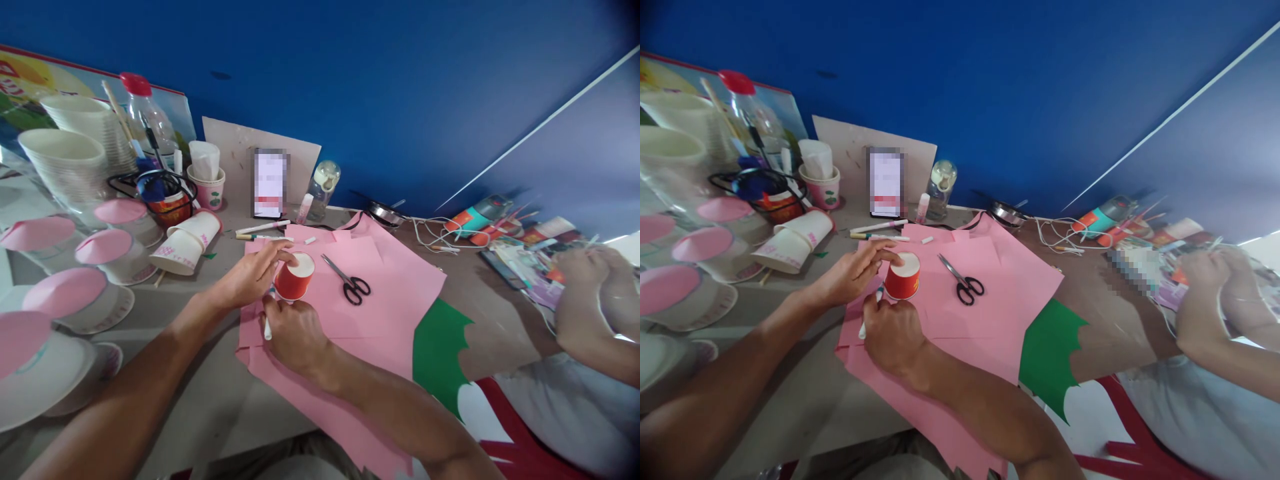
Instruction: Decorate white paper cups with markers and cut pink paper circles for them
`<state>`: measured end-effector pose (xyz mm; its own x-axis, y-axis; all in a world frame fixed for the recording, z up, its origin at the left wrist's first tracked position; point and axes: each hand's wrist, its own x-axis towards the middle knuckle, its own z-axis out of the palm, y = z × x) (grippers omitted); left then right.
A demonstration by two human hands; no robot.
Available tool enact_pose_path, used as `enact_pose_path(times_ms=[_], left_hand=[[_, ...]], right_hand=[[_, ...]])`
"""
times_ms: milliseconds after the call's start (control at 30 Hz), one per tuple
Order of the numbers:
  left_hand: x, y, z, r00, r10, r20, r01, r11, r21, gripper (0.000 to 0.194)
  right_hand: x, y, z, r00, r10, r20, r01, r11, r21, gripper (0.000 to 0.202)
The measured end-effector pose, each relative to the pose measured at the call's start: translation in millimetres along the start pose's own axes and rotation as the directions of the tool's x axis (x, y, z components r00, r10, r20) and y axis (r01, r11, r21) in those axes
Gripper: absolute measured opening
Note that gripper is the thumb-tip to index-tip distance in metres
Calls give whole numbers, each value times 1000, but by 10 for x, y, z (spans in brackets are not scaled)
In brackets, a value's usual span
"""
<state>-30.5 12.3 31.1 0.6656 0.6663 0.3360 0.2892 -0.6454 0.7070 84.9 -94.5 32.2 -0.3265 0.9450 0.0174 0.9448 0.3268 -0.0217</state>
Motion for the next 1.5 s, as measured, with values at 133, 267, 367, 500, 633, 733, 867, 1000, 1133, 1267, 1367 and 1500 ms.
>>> enact_pose_path(times_ms=[133,267,367,500,633,733,867,1000,1133,1267,1367,1500], left_hand=[[0,-6,7,1000,8,-9,-8,1000,1,41],[-2,-5,4,1000,-11,-1,11,1000,0,41],[-2,-7,6,1000,-1,-4,1,1000,4,40],[-1,-17,10,1000,8,-6,-8,1000,16,40],[-2,-21,5,1000,7,4,-7,1000,0,41],[-2,-19,-1,1000,9,8,-9,1000,-15,40],[-1,-19,-3,1000,29,10,-29,1000,-9,40],[-2,-14,0,1000,19,10,-19,1000,-10,41],[-4,-14,4,1000,17,5,-17,1000,4,41],[-5,-13,1,1000,17,12,-17,1000,7,40],[-7,-8,-5,1000,19,14,-19,1000,2,40],[-6,-16,0,999,32,6,-32,999,0,42]], right_hand=[[-96,24,57,1000,-26,-15,26,1000,0,25],[-164,31,62,999,-40,-24,40,999,18,22],[-190,34,53,998,-51,-34,52,998,28,22],[-144,42,27,996,-74,-43,75,997,30,22],[-25,45,-6,998,-53,-13,53,999,10,26],[47,38,3,1000,-26,2,26,1000,2,26],[54,31,54,1000,16,0,-16,1000,-4,27],[-45,42,83,1000,-24,-12,24,999,20,29],[-198,60,64,999,-43,-8,44,998,48,23],[-349,102,50,998,-37,-42,40,997,69,23],[-452,169,46,993,-46,-106,58,993,107,17],[-586,318,-21,979,-15,-202,74,955,286,19]])
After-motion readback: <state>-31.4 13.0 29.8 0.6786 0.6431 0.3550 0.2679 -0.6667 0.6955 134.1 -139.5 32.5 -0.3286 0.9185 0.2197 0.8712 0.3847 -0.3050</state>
